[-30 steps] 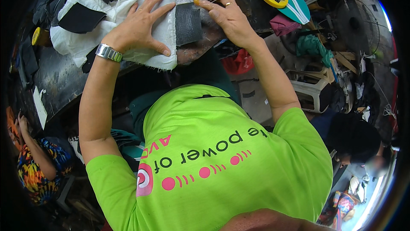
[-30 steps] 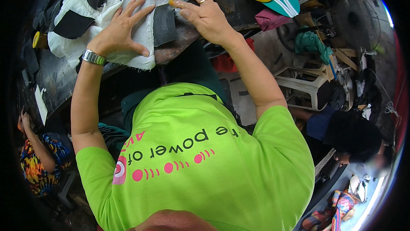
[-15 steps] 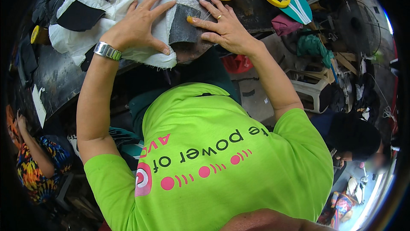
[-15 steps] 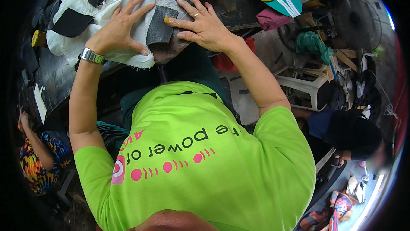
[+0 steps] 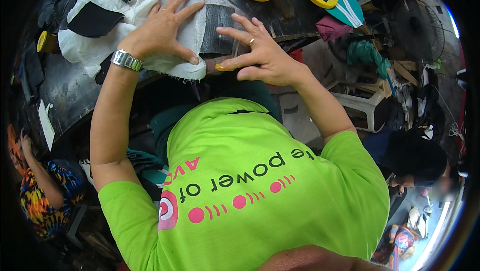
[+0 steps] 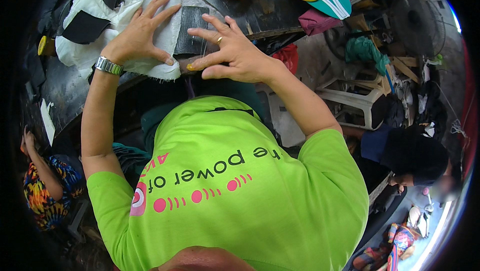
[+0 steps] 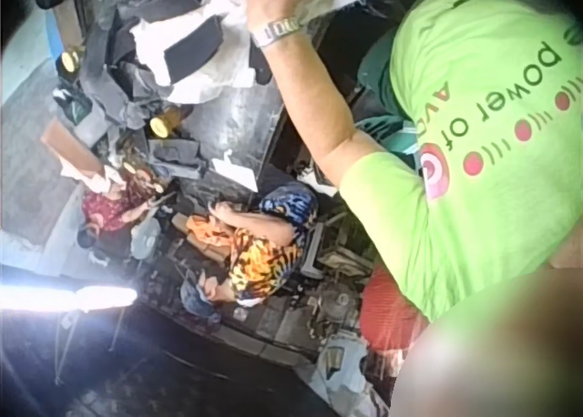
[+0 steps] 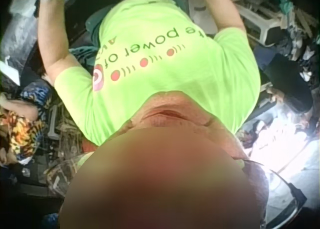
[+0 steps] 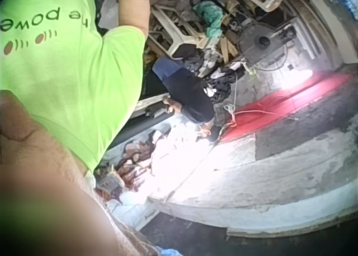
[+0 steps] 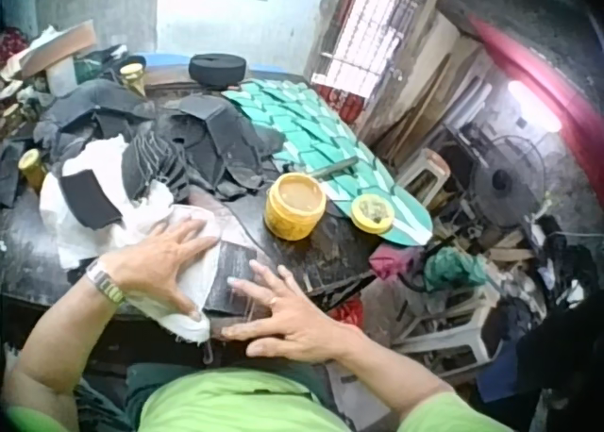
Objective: The person repeatedly picks up small black rubber pieces from a pile, applies adhesive from a yellow container to the edges, and presses them together. They also handle white fabric pieces, applying adhesive and joining them to the rubber pieces. The person works at a cluttered table with many rubber scraps and tools.
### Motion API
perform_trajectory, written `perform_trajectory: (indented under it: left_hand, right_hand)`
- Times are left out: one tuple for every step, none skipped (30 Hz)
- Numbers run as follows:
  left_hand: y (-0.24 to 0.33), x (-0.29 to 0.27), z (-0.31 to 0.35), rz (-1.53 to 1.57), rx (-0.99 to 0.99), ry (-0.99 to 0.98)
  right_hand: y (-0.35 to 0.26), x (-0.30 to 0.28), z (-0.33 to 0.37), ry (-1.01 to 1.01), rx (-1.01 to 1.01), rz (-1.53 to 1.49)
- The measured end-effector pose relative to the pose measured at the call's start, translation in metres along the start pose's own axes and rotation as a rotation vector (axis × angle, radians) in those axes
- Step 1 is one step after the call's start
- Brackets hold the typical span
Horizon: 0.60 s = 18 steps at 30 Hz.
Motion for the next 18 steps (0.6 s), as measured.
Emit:
perform_trajectory:
  left_hand:
    - [0.001,-0.001,-0.001,0.02,-0.009,0.009]
    - [0.002,-0.001,-0.001,0.022,-0.018,0.008]
    - [0.004,-0.001,-0.002,-0.005,-0.031,-0.012]
    - [0.007,-0.002,-0.003,0.016,-0.053,0.0]
    - [0.011,-0.003,-0.003,0.064,-0.077,0.026]
    - [0.016,-0.003,-0.002,0.081,-0.114,0.029]
    - [0.02,-0.004,-0.002,0.097,-0.131,0.053]
    - [0.024,-0.005,-0.001,0.059,-0.114,0.063]
    - [0.025,-0.007,0.0,0.071,-0.121,0.067]
    - [0.026,-0.008,0.0,0.085,-0.117,0.07]
    - [0.025,-0.009,0.0,0.099,-0.112,0.073]
    - [0.022,-0.01,0.0,0.074,-0.11,0.084]
    - [0.018,-0.013,-0.002,0.153,-0.111,0.145]
    - [0.013,-0.014,-0.004,0.207,-0.112,0.195]
    - [0.008,-0.015,-0.007,0.259,-0.113,0.245]
    - [0.001,-0.013,-0.007,0.282,-0.167,0.268]
    - [-0.006,-0.011,-0.007,0.304,-0.224,0.29]
    - [-0.012,-0.008,-0.006,0.331,-0.268,0.316]
  right_hand:
    - [0.001,-0.005,-0.002,0.035,0.025,-0.119]
    - [0.006,-0.012,-0.005,0.16,0.097,-0.257]
    - [0.012,-0.018,-0.006,0.282,0.216,-0.412]
    - [0.018,-0.023,-0.008,0.373,0.289,-0.382]
    - [0.024,-0.028,-0.01,0.468,0.355,-0.362]
    - [0.024,-0.037,-0.014,0.533,0.298,-0.288]
    - [0.026,-0.046,-0.017,0.598,0.297,-0.292]
    - [0.029,-0.059,-0.02,0.652,0.299,-0.249]
    - [0.034,-0.074,-0.022,0.706,0.303,-0.204]
    - [0.038,-0.089,-0.026,0.722,0.282,-0.078]
    - [0.044,-0.104,-0.031,0.727,0.253,0.044]
    - [0.053,-0.115,-0.042,0.689,0.198,0.189]
    - [0.064,-0.119,-0.051,0.594,0.161,0.384]
    - [0.073,-0.121,-0.059,0.489,0.115,0.574]
    - [0.081,-0.121,-0.064,0.38,0.067,0.76]
    - [0.089,-0.119,-0.062,0.361,0.134,0.924]
    - [0.092,-0.118,-0.064,0.358,0.131,0.926]
    - [0.094,-0.116,-0.068,0.352,0.128,0.925]
Point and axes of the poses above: each hand's wrist, its own z-axis away from the middle knuckle, its own x-axis out of the palm, y = z × x, the point moved 5 cm from there along -z, towards the middle knuckle, and after that the axes turned 15 degrees about y, right-handed, at the moved point
